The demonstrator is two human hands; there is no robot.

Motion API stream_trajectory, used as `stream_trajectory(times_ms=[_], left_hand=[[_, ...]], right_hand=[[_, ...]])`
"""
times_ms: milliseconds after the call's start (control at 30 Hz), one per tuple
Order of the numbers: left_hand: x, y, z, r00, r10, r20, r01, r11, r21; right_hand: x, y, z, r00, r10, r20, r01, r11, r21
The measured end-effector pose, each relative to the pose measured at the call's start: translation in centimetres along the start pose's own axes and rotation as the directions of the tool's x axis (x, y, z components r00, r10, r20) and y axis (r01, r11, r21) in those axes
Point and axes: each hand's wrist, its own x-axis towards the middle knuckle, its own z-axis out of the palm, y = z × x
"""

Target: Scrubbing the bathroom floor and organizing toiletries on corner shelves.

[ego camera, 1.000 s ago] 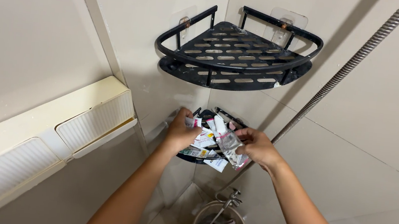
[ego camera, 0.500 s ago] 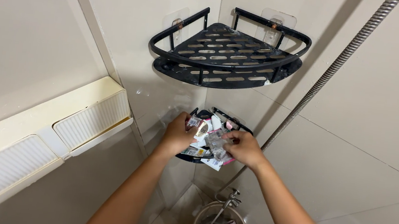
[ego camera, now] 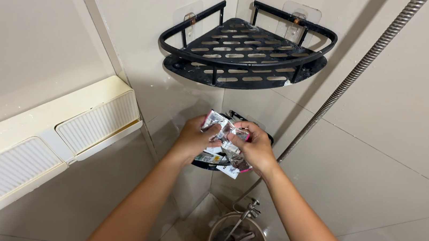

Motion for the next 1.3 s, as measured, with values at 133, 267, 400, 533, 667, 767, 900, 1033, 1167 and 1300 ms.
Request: stream_trajectory(times_ms=[133, 267, 400, 533, 667, 767, 900, 1033, 1167, 1300], left_hand=[[1.0, -1.7, -0.8, 0.991, 0.09, -0.095, -0.092, 0.995, -0.023], [0.1, -1.5, 0.2, 0.986, 0.071, -0.153, -0.09, 0.989, -0.12], [1.9, -5.5, 0.3, 0.991, 0.054, -0.122, -0.083, 0.964, -0.251], [1.3, -4.5, 1.5, 0.984, 0.053, -0.17, -0.112, 0.925, -0.362], [1.6, -4.5, 1.7, 0.96, 0.102, -0.26, -0.208, 0.882, -0.422], [0.2, -2.5, 1.6, 0.941, 0.084, -0.326, -0.222, 0.884, -0.412], [-0.6, -3.0, 0.1, 0.908, 0.188, -0.375, -0.293, 0.924, -0.244], [-1.0, -4.0, -1.1, 0.847, 0.276, -0.454, -0.264, 0.96, 0.09], [-1.5, -3.9, -1.3, 0.841, 0.234, -0.488, -0.151, 0.967, 0.203], [-1.3, -4.6, -1.9, 0.836, 0.267, -0.48, -0.143, 0.95, 0.279]], right_hand=[[0.6, 2.1, -1.0, 0.999, -0.009, 0.036, 0.009, 1.0, -0.004], [0.5, 2.2, -1.0, 0.999, 0.044, 0.025, -0.045, 0.999, 0.024], [0.7, 3.3, -0.7, 0.999, 0.028, 0.034, -0.029, 0.999, 0.029], [1.3, 5.2, -1.0, 0.998, -0.032, 0.05, 0.035, 0.998, -0.058], [0.9, 5.3, -1.5, 0.993, 0.002, 0.114, 0.012, 0.992, -0.126], [0.5, 5.3, -2.9, 0.993, 0.012, 0.114, 0.008, 0.984, -0.178], [1.0, 6.1, -5.4, 0.994, -0.077, -0.076, 0.042, 0.92, -0.391], [1.5, 4.7, -4.8, 0.97, -0.151, -0.192, 0.019, 0.829, -0.56], [2.0, 1.9, -2.4, 0.985, -0.096, -0.142, -0.037, 0.688, -0.725], [1.6, -0.8, 1.3, 0.955, 0.275, -0.112, -0.267, 0.63, -0.73]])
